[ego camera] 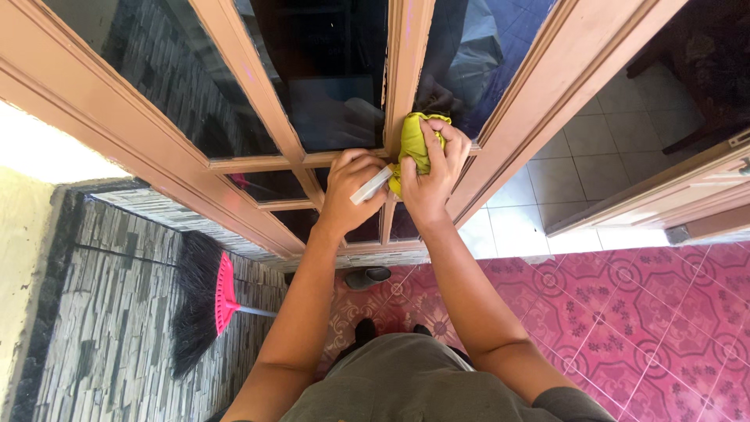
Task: The person wipes individual panes of glass on a wooden door using a cloth after spraying them with a liquid cleaner.
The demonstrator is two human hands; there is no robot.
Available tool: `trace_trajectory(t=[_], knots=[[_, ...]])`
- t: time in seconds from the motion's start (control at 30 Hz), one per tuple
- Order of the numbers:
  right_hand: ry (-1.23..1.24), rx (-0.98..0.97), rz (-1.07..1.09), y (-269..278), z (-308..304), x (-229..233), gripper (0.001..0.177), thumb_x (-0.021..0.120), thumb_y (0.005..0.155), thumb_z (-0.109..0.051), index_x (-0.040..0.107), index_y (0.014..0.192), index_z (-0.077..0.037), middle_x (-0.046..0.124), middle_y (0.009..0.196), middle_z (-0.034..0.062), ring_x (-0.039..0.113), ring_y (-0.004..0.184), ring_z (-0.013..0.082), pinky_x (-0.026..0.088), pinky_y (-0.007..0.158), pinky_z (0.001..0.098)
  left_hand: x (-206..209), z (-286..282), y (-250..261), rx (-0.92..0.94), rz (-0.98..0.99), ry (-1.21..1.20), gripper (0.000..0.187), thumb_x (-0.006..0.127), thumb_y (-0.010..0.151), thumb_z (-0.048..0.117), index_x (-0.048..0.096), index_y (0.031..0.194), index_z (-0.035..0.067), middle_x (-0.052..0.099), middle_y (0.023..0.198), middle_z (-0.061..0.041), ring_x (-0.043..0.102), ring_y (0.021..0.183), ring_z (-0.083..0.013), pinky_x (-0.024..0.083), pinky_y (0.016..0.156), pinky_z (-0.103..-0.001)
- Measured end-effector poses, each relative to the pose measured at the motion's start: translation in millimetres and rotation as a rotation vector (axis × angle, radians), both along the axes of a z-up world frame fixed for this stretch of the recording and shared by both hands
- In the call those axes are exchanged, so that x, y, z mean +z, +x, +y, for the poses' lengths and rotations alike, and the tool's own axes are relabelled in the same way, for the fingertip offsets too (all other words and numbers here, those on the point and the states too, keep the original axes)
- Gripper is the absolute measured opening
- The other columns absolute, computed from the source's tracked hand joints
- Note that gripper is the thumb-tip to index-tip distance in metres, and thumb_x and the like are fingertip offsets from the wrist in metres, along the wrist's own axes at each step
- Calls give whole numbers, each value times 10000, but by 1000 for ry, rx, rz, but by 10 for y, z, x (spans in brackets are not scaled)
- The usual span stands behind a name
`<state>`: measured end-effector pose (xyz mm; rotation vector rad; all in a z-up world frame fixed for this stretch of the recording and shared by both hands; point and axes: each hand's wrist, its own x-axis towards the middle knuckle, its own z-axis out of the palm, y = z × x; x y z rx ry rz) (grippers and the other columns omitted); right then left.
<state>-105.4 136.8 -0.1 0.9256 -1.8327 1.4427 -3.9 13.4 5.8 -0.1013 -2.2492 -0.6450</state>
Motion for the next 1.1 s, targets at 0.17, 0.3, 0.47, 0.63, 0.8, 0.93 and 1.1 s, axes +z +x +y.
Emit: trace_trajectory(t=[0.17, 0.3, 0.47, 0.63, 0.8, 0.93, 1.1], knots=[[108, -67, 140, -93, 92, -176, 517, 700, 723, -5, 685, 1240, -28, 581, 1269, 103, 488, 1222, 351, 405, 1085, 493, 0, 11, 16, -7, 0, 11, 181, 734, 740, 106, 733, 912, 52, 721, 1030, -59, 614, 1102, -293, 483, 979, -432], [170, -147, 109, -182, 165, -397, 568, 695, 698, -24, 671, 1265, -32, 589, 1275, 90, 511, 1222, 322, 374, 1067, 508, 1, 0, 7, -9, -2, 24, 190, 740, 774, 117, 745, 953, 54, 725, 1048, -50, 616, 1113, -285, 481, 980, -431], [-20, -241, 81, -356, 115, -372, 575, 682, 775, 61, 600, 1334, -46, 521, 1383, 120, 429, 1345, 335, 365, 1164, 496, -29, -16, 15, -8, -23, 9, 173, 744, 785, 116, 750, 949, 61, 731, 1049, -38, 610, 1126, -287, 471, 993, -441], [27, -141, 212, -416, 1, -395, 616, 703, 719, 93, 598, 1310, -49, 523, 1369, 108, 455, 1336, 330, 384, 1153, 506, -61, -21, -8, -10, -6, 35, 163, 728, 790, 118, 749, 944, 67, 730, 1050, -35, 614, 1131, -275, 485, 1007, -430], [-2, 45, 219, -352, 59, -694, 529, 807, 774, 68, 513, 1192, -67, 525, 1438, 104, 471, 1397, 319, 365, 1201, 546, -65, -35, 4, -14, -23, 11, 161, 734, 794, 127, 752, 945, 73, 729, 1058, -31, 613, 1138, -270, 471, 997, -439], [-52, -159, 145, -414, 125, -663, 532, 761, 803, 117, 472, 1218, -47, 486, 1467, 157, 436, 1436, 357, 337, 1221, 541, -63, -30, 11, -21, -17, 1, 159, 741, 803, 132, 748, 952, 74, 726, 1062, -30, 604, 1153, -279, 461, 1004, -443], [-148, -193, 68, -384, -46, -471, 518, 739, 820, 107, 478, 1236, -58, 477, 1481, 156, 434, 1453, 376, 355, 1250, 535, -32, -22, -5, -27, -12, 22, 193, 754, 779, 146, 754, 961, 83, 720, 1063, -26, 602, 1131, -273, 464, 1001, -444]])
